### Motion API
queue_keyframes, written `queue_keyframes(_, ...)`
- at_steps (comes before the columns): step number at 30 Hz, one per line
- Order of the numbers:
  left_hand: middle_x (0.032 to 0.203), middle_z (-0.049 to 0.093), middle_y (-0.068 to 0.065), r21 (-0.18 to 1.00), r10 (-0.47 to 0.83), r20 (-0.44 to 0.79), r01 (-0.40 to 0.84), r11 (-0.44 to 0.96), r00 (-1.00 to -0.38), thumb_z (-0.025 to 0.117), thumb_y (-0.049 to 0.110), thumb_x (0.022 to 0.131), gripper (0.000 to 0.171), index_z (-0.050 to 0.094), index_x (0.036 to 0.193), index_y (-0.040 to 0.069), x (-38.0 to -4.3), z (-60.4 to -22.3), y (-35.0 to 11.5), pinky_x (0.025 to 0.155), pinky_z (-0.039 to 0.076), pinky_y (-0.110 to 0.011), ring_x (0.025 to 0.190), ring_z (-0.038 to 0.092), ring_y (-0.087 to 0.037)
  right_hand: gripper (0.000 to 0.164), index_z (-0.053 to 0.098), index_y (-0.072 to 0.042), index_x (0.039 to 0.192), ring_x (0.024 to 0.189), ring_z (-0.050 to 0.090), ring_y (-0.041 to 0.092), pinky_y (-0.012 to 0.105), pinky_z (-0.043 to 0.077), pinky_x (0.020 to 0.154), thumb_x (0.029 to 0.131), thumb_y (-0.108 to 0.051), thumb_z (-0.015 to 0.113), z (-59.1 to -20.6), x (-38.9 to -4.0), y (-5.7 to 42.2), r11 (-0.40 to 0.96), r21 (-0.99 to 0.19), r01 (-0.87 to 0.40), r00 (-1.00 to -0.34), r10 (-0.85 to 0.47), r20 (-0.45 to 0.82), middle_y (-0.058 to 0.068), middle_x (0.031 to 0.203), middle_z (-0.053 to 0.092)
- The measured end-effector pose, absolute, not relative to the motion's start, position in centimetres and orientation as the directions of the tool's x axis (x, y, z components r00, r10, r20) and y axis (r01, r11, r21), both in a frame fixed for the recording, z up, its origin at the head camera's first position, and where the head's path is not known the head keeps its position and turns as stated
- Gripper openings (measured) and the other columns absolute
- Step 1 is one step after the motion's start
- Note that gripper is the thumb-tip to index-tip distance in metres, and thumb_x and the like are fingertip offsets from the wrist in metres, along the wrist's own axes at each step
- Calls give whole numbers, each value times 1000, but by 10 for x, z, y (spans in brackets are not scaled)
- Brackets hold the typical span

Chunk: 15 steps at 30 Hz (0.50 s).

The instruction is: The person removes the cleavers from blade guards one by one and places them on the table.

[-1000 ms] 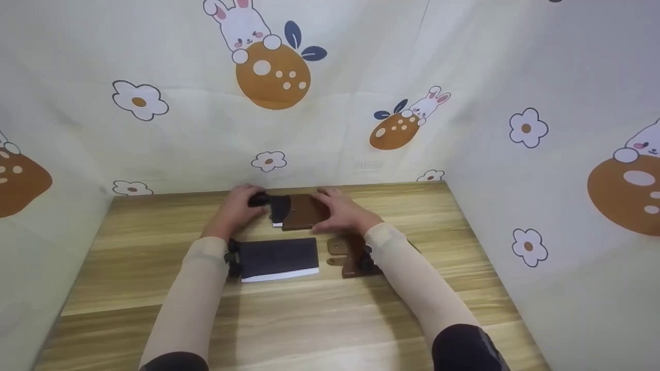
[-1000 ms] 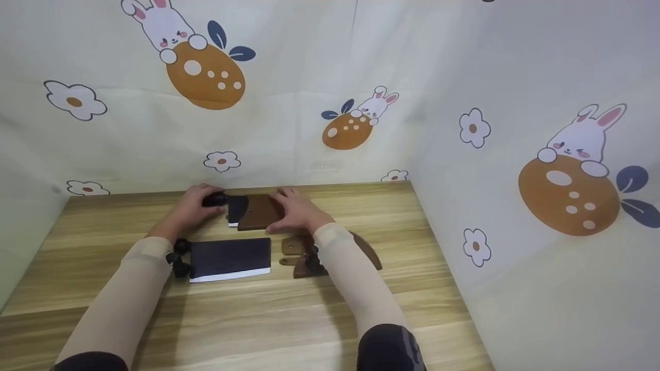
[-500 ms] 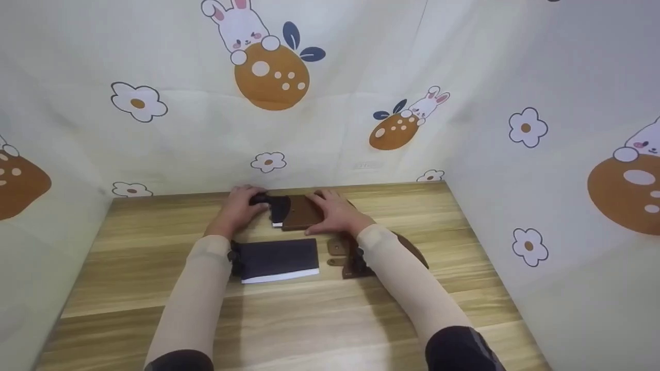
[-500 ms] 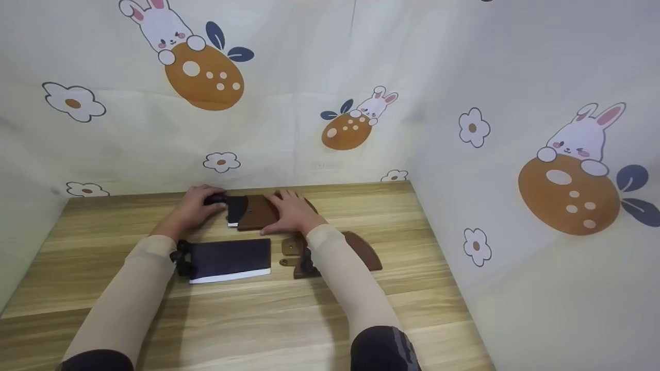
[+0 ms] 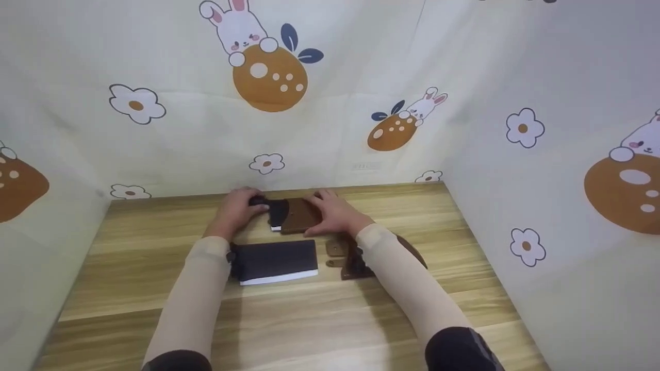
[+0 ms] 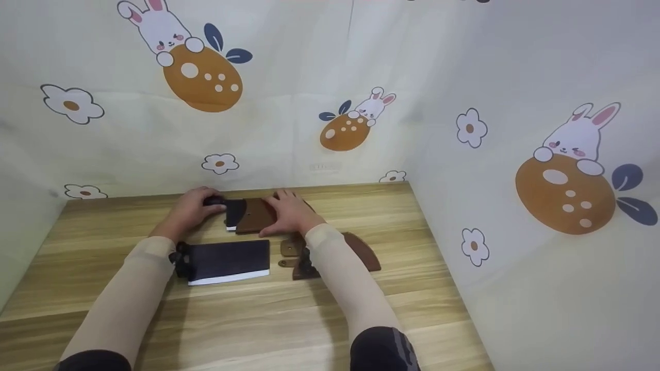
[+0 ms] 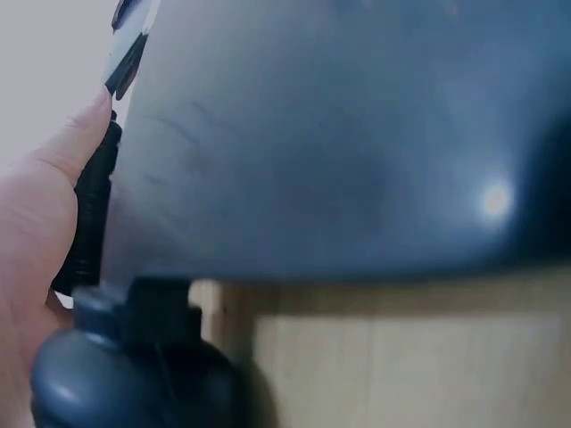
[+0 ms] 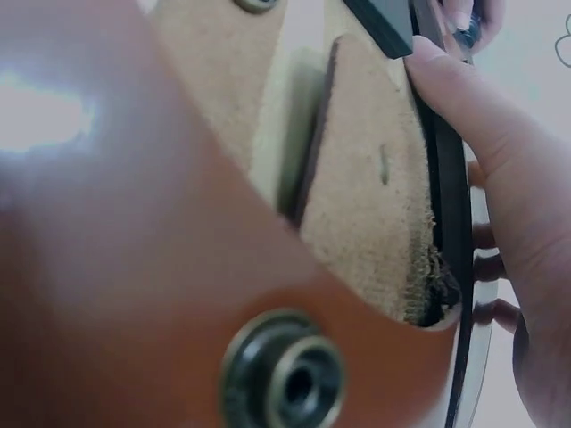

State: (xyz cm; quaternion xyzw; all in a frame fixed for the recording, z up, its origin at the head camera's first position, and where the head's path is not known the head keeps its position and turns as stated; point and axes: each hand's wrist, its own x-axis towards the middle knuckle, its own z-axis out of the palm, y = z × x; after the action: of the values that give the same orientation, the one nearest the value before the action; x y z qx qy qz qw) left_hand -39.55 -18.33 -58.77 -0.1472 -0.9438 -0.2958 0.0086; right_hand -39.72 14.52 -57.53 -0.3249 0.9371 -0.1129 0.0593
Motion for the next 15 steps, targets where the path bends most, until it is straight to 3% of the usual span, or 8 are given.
queue_keyframes(7, 134, 71, -15, 450, 324, 103, 335, 828, -940, 78, 44, 103, 50, 73, 140, 10, -391, -585, -187, 112, 50, -61, 126, 67, -41, 120, 45, -21, 169, 138, 45, 26, 45, 47, 116, 75, -86, 81, -568, -396, 150, 735, -235, -636, -754, -657, -12, 11, 153, 49)
queue_keyframes(15, 133, 69, -12, 465, 372, 112, 380, 800, -921, 74, 47, 106, 48, 71, 138, 11, -387, -573, -188, 111, 51, -60, 124, 66, -38, 115, 49, -17, 167, 132, 45, 25, 44, 50, 111, 78, -82, 81, -555, -391, 157, 697, -238, -676, -725, -688, 44, 10, 147, 50)
